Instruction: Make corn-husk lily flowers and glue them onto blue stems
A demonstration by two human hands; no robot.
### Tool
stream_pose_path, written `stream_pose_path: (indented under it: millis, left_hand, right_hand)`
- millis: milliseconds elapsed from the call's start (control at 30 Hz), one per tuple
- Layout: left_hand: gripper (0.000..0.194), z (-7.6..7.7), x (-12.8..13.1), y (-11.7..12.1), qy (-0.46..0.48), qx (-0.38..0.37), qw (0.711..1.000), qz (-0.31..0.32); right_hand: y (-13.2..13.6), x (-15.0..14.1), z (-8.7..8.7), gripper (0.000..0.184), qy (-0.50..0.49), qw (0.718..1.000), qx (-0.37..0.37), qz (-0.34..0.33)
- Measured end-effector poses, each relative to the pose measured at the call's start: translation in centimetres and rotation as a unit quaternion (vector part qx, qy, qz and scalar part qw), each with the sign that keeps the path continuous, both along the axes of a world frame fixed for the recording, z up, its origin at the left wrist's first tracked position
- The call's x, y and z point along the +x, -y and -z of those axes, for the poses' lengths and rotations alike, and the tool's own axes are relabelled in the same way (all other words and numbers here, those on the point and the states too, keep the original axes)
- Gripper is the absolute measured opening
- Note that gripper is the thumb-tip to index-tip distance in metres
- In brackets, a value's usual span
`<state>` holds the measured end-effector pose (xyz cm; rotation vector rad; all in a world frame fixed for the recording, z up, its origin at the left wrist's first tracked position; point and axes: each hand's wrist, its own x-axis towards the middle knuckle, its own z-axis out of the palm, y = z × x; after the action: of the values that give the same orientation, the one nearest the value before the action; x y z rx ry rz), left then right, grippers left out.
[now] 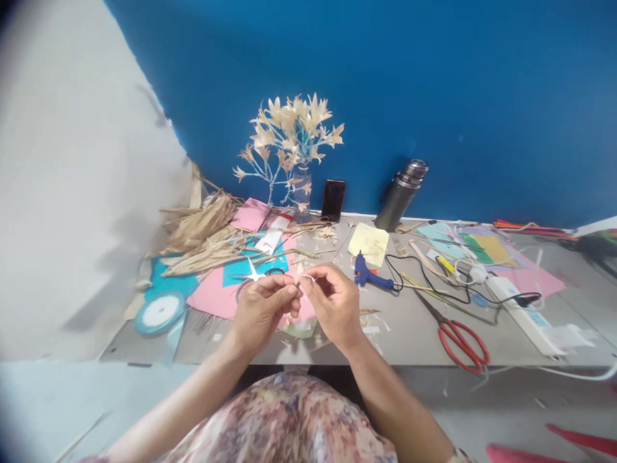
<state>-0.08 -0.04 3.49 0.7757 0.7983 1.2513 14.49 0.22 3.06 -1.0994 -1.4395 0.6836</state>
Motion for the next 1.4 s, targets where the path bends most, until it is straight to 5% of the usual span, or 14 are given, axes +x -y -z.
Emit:
stream_pose_path:
  millis: [267,667,867,1100,1400]
  left_hand:
    - [0.026,0.2,0.3,0.0,0.026,-0.016,0.999,0.025]
    - [0.023,0.6,0.2,0.1,-0.092,0.004,0.996,0.001]
    - [0.020,1.7,0.3,-0.2,-0.043,0.034,0.998,0.023]
    - [0.022,3.4,0.5,-0.8,0.007,0.064,0.998,0.017]
    - [0.007,3.1,0.2,-0.9,0.009,0.099,0.991,0.086]
  right_hand:
    - [0.4,0.2,0.3,0.011,0.014,1.000,0.021,0.008]
    - [0.8,0.0,0.4,0.006,0.078,0.993,0.080,0.027]
    - [1.0,0.6,0.8,0.004,0.061,0.996,0.062,0.030]
    - [1.4,0.8,0.4,0.003,0.076,0.990,0.121,-0.009]
    - [1.7,1.4,0.0,0.010,0.050,0.986,0.146,-0.067]
